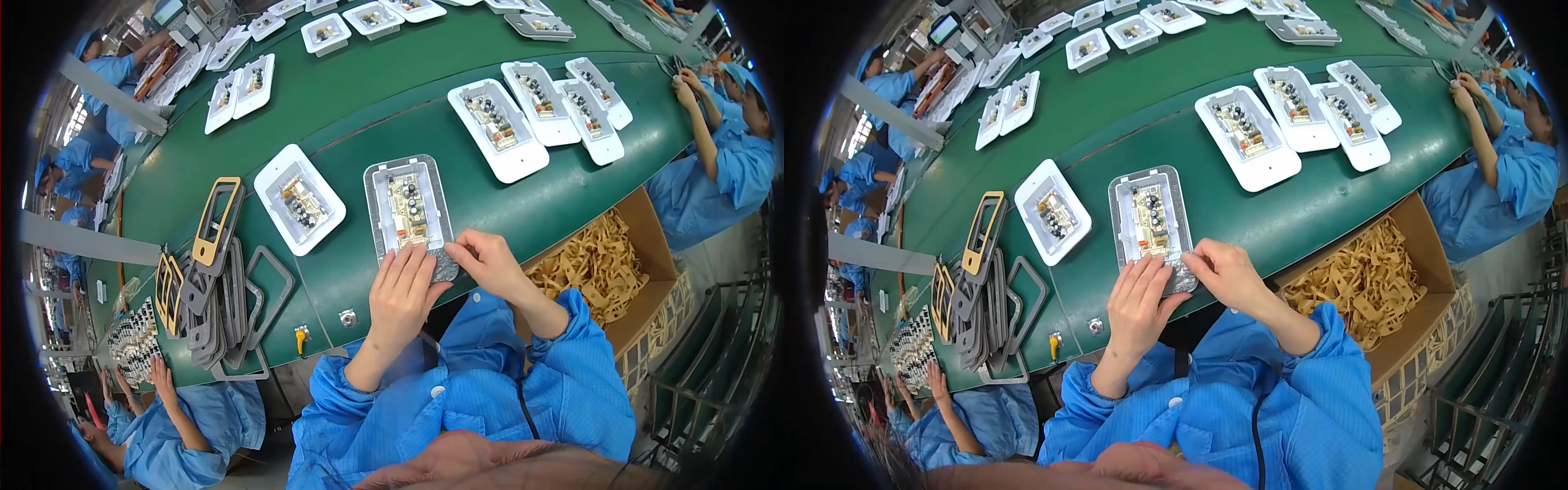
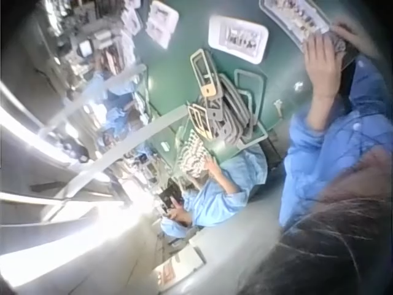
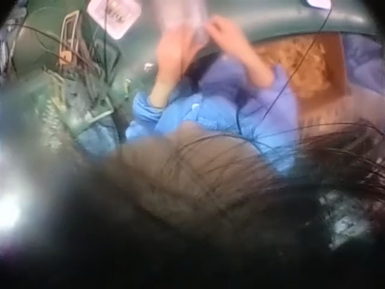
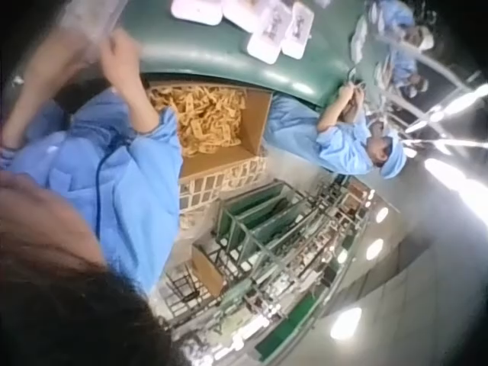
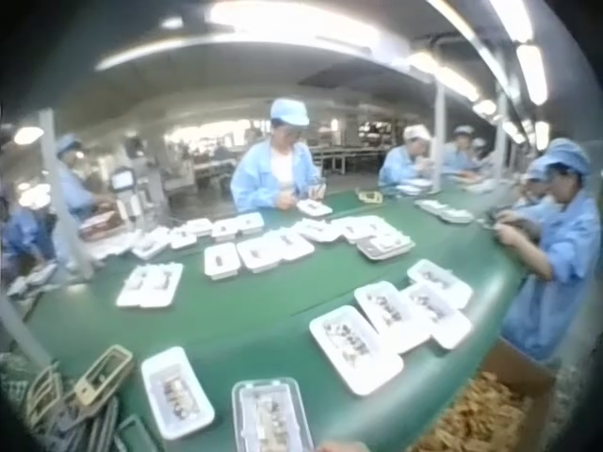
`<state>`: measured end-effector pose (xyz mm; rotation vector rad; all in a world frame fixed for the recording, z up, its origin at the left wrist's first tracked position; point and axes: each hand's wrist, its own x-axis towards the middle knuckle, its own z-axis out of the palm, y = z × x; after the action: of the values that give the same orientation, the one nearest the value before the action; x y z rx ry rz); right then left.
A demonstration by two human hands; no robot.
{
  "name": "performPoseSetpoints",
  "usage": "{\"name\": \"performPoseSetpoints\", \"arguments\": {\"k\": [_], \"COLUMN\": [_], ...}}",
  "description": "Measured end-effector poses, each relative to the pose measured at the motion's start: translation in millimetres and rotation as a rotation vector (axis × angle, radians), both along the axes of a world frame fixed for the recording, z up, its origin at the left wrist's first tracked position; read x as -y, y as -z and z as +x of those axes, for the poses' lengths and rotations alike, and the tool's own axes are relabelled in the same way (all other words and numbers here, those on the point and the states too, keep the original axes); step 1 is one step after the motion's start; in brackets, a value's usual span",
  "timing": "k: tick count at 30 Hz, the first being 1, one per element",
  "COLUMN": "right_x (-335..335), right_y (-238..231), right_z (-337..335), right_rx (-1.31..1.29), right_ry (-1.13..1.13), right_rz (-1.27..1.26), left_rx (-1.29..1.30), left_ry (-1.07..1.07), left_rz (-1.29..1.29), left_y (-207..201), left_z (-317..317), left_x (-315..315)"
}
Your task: The person assembles electronic circuit boards into plastic frames by hand.
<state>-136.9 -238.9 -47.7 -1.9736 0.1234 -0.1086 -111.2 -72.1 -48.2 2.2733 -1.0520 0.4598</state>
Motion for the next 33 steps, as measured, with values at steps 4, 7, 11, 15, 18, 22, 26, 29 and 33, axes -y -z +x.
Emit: {"name": "performPoseSetpoints", "arguments": {"k": [4, 7, 11, 15, 18, 22, 26, 29, 33], "right_x": [1, 1, -2, 6, 9, 22, 31, 30, 25], "right_y": [5, 7, 2, 2, 4, -5, -1, 6, -1], "right_z": [2, 4, 4, 5, 28, 83, 120, 124, 122], "right_rx": [-0.018, -0.016, 0.007, 0.058, 0.104, 0.034, -0.186, -0.167, -0.156], "right_ry": [0.003, -0.009, 0.017, -0.071, 0.128, 0.142, 0.031, 0.018, -0.011], "right_rz": [0.042, 0.055, -0.05, -0.332, 0.014, 0.019, 0.087, 0.135, 0.284], "left_rx": [0.014, 0.008, -0.007, 0.009, -0.079, 0.015, -0.127, -0.167, -0.224], "left_ry": [-0.008, -0.008, 0.011, -0.003, -0.026, 0.095, 0.314, 0.071, -0.118], "left_rz": [-0.014, -0.017, -0.032, -0.008, 0.003, 0.391, 0.339, -0.118, 0.019], "left_y": [2, 3, 6, 12, 8, -6, -11, -20, -11], "left_z": [2, 4, 5, -3, -10, -5, 2, 48, 105], "left_x": [1, 1, 0, -5, -5, 9, 0, -14, -1]}}
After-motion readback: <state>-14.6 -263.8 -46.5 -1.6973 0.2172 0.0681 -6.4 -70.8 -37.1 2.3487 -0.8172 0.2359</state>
